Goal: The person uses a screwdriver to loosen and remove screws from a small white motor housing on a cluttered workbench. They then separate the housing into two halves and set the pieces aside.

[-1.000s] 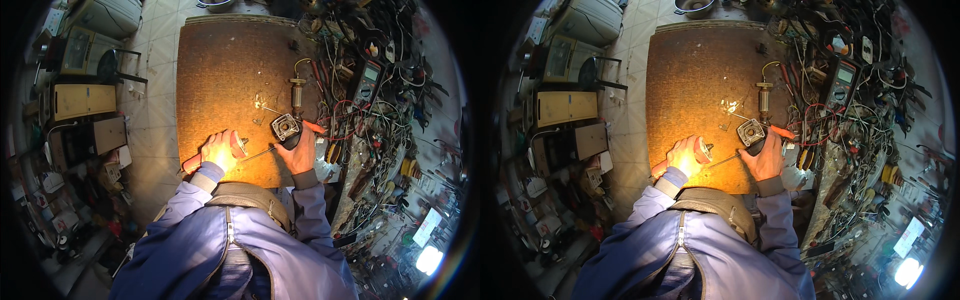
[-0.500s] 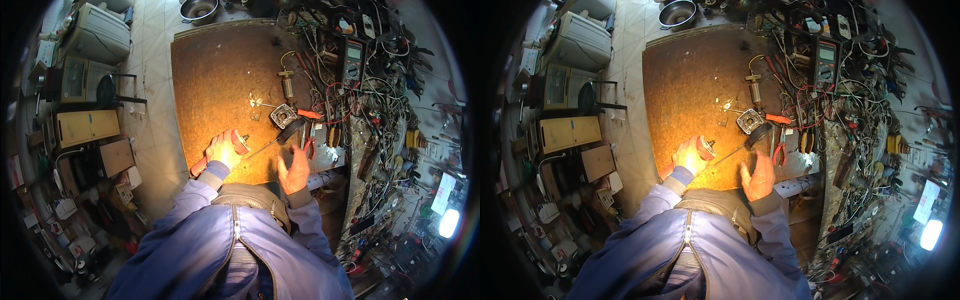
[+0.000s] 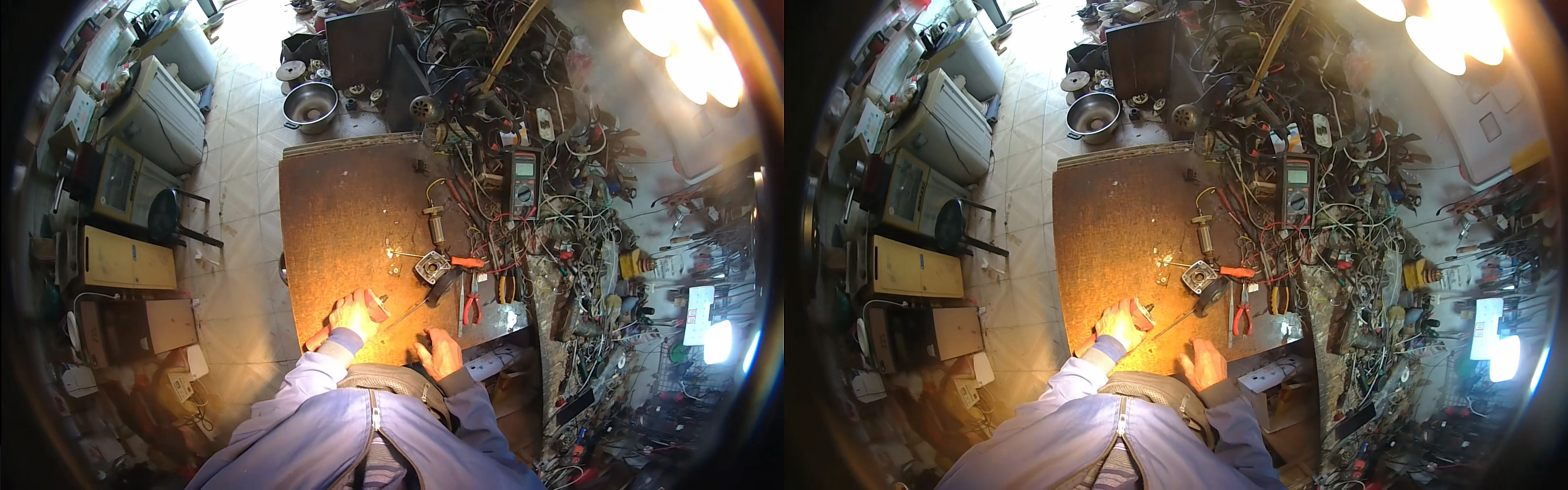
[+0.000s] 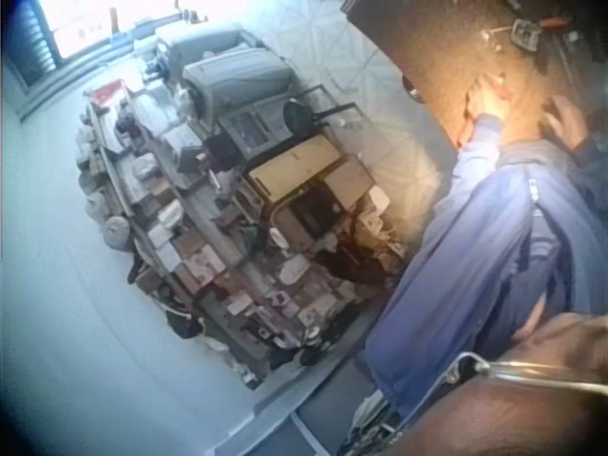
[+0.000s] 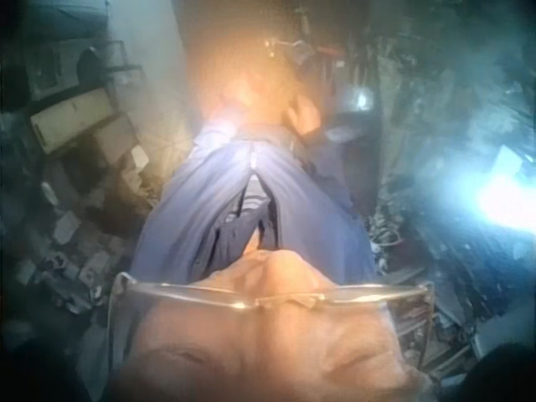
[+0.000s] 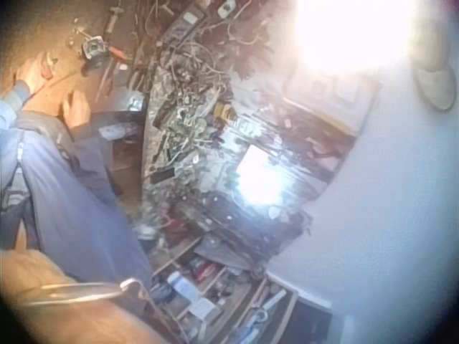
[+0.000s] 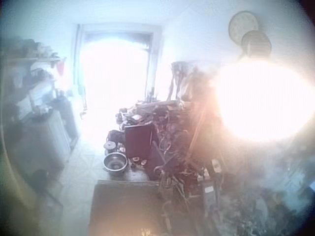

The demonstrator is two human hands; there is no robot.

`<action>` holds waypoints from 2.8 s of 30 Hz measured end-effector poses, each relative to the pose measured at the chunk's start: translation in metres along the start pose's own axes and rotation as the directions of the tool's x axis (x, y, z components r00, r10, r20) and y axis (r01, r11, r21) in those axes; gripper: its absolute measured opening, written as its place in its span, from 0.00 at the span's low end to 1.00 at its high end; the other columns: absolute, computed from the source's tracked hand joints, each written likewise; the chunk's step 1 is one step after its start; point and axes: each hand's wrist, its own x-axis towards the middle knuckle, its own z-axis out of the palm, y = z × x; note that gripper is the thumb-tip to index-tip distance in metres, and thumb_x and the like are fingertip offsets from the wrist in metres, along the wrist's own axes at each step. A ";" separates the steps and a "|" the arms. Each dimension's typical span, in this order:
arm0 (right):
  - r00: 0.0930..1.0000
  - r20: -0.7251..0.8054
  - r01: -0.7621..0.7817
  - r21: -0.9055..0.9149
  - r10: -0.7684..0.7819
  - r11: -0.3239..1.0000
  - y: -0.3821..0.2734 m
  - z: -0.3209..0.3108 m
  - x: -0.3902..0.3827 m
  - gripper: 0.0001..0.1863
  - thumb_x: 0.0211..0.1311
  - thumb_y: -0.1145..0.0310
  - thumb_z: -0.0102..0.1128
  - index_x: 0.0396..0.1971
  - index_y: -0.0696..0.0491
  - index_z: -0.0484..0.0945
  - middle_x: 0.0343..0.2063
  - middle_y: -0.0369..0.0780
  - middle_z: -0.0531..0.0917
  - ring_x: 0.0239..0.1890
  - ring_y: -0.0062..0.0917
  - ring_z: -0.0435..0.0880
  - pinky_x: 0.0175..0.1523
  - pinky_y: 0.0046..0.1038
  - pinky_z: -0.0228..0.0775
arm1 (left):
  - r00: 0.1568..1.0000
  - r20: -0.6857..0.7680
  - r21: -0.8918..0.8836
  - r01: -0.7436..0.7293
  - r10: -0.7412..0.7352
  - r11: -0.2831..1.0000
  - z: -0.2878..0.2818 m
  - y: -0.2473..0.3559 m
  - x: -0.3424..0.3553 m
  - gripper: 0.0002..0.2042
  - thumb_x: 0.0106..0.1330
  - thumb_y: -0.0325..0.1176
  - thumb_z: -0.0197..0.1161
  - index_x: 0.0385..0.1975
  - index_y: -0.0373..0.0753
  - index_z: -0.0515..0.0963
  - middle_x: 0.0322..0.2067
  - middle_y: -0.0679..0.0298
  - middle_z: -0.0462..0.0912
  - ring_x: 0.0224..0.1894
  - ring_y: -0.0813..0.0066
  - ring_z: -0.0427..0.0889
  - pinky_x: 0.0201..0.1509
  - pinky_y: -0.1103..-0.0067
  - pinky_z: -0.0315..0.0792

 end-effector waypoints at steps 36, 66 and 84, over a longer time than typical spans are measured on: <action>0.974 -0.190 -0.120 0.015 0.121 0.993 0.064 -0.082 0.155 0.11 0.60 0.67 0.73 0.31 0.61 0.83 0.21 0.46 0.84 0.24 0.35 0.85 0.34 0.36 0.76 | 1.000 0.017 -0.030 -0.003 0.003 1.000 -0.005 -0.005 0.005 0.37 0.50 0.49 0.80 0.58 0.41 0.73 0.53 0.50 0.81 0.58 0.49 0.79 0.60 0.59 0.77; 0.939 0.301 -0.195 0.067 0.166 0.979 0.030 0.019 0.031 0.16 0.62 0.60 0.68 0.36 0.60 0.84 0.30 0.55 0.86 0.36 0.51 0.87 0.41 0.45 0.77 | 1.000 0.001 -0.039 -0.019 0.019 0.999 -0.008 0.004 -0.002 0.41 0.45 0.41 0.82 0.62 0.42 0.70 0.55 0.52 0.81 0.60 0.49 0.78 0.63 0.59 0.75; 0.870 -0.091 -0.346 0.588 0.484 0.731 -0.042 0.183 -0.013 0.47 0.53 0.54 0.83 0.64 0.66 0.68 0.55 0.50 0.82 0.56 0.32 0.82 0.63 0.33 0.75 | 0.916 0.077 -0.361 -0.342 0.393 0.868 -0.077 -0.147 -0.045 0.38 0.53 0.53 0.75 0.57 0.29 0.75 0.52 0.41 0.79 0.59 0.42 0.76 0.62 0.58 0.73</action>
